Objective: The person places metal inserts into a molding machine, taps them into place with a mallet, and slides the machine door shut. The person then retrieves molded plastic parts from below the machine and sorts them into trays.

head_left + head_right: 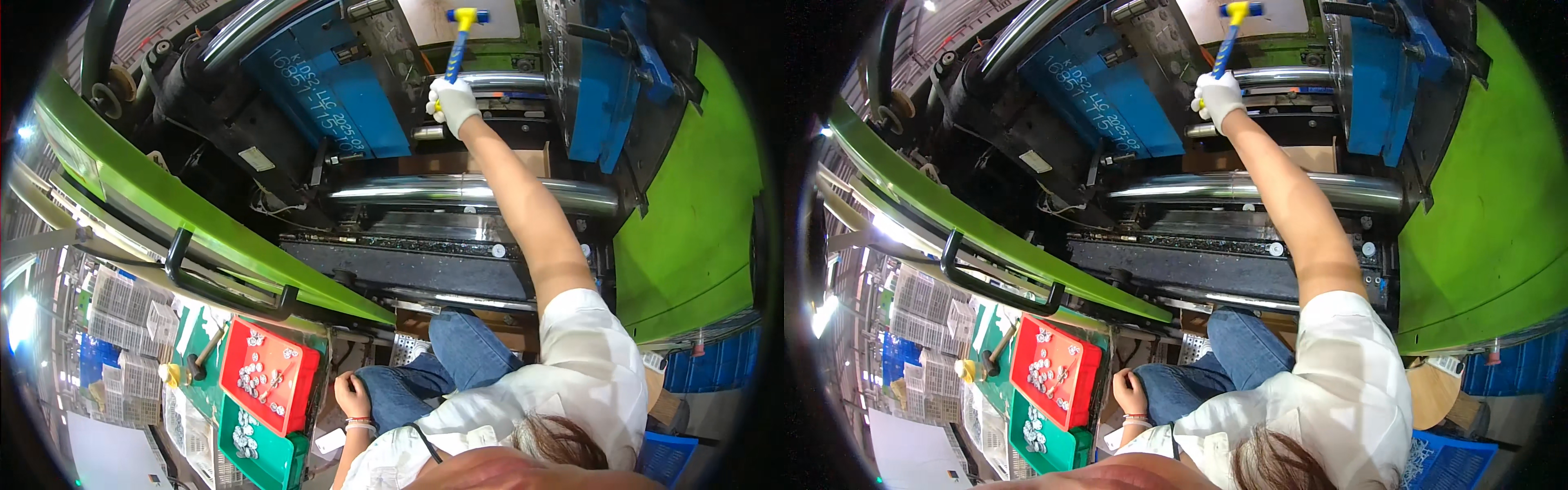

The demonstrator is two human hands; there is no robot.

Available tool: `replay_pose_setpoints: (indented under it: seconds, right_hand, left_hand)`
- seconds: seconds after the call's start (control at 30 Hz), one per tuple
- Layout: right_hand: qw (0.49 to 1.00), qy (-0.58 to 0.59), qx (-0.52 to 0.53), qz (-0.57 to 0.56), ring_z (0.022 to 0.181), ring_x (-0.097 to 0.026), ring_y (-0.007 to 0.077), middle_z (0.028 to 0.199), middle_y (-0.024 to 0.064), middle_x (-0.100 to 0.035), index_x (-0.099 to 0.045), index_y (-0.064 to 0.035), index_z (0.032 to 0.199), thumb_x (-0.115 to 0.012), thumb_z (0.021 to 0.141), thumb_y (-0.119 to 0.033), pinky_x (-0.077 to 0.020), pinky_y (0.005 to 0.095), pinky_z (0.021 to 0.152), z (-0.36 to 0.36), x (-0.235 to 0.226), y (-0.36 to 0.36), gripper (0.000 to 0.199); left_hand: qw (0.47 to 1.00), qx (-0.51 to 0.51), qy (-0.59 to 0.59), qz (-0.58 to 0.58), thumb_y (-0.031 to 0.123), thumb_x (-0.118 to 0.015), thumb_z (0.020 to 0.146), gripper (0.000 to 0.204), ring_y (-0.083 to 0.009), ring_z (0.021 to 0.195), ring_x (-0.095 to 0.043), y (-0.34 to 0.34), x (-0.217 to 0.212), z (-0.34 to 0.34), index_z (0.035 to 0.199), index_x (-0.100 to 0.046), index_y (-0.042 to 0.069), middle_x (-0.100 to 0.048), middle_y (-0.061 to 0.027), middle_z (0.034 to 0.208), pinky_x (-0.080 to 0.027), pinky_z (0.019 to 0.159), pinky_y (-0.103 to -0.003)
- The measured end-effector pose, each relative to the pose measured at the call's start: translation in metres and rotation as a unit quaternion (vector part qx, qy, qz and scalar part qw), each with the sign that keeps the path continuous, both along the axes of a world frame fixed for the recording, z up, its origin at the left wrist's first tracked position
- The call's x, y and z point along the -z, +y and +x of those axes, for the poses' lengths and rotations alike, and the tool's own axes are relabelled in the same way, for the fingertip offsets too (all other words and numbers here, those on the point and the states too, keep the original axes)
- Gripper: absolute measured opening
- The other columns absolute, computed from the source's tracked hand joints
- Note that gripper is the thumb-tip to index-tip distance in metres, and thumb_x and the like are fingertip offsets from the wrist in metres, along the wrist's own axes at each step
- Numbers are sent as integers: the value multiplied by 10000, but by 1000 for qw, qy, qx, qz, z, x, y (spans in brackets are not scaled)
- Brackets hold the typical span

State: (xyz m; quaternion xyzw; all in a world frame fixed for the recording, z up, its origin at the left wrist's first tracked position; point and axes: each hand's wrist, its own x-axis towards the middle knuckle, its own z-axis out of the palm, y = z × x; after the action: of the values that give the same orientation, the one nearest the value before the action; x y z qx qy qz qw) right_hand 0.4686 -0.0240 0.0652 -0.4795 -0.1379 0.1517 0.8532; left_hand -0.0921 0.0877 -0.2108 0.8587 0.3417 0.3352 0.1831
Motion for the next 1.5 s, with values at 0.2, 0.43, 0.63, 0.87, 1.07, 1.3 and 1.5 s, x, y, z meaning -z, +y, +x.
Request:
replay_pose_setpoints:
  seconds: [0.2,0.43,0.63,0.87,1.07,1.3,1.5]
  right_hand:
    - [997,35,66,-13,454,-541,197,618,97,-523,-471,-42,788,-524,812,-82,-324,270,328,-25,1,24,71]
    - [999,-31,24,11,438,-541,185,627,73,-514,-482,-41,789,-514,833,-89,-344,267,313,-39,10,-15,72]
    - [987,5,145,72,424,-569,219,607,84,-514,-467,-29,821,-490,852,-39,-385,301,296,-89,26,26,40]
    - [998,24,-34,52,438,-522,172,619,56,-514,-491,-68,837,-561,871,-134,-316,247,304,-118,10,-8,102]
    - [984,26,160,68,435,-539,197,606,86,-515,-471,-46,815,-513,866,-62,-329,271,294,-78,19,11,68]
    - [979,116,-126,110,483,-518,149,626,53,-501,-496,-52,788,-532,858,-98,-322,217,321,-95,7,-28,91]
    - [993,70,84,40,399,-534,209,589,117,-509,-470,-8,831,-471,841,-46,-350,288,283,-84,19,7,39]
  left_hand:
    - [1000,14,4,19,49,-569,852,82,-266,730,-576,-2,2,6,905,-609,0,-595,-134,833,-465,683,-340]
    - [1000,-1,-1,-16,21,-572,838,71,-299,759,-573,-3,1,0,897,-602,-3,-591,-148,840,-464,708,-363]
    - [1000,9,-7,-6,27,-568,844,77,-302,764,-576,0,1,2,904,-604,-6,-595,-154,856,-466,712,-362]
    - [1000,-8,-8,-9,52,-560,867,93,-276,777,-585,-4,0,-10,926,-607,-1,-609,-143,871,-469,719,-339]
    - [1000,2,-16,-3,49,-564,866,87,-275,778,-586,-7,-2,-2,925,-605,-1,-607,-142,869,-469,720,-341]
    - [1000,-4,-16,-8,47,-564,864,84,-268,757,-578,-7,-2,-5,916,-605,-6,-603,-139,859,-465,707,-335]
    - [1000,-1,-3,-10,46,-558,866,90,-257,756,-575,-4,1,-2,922,-607,-5,-606,-130,858,-463,702,-330]
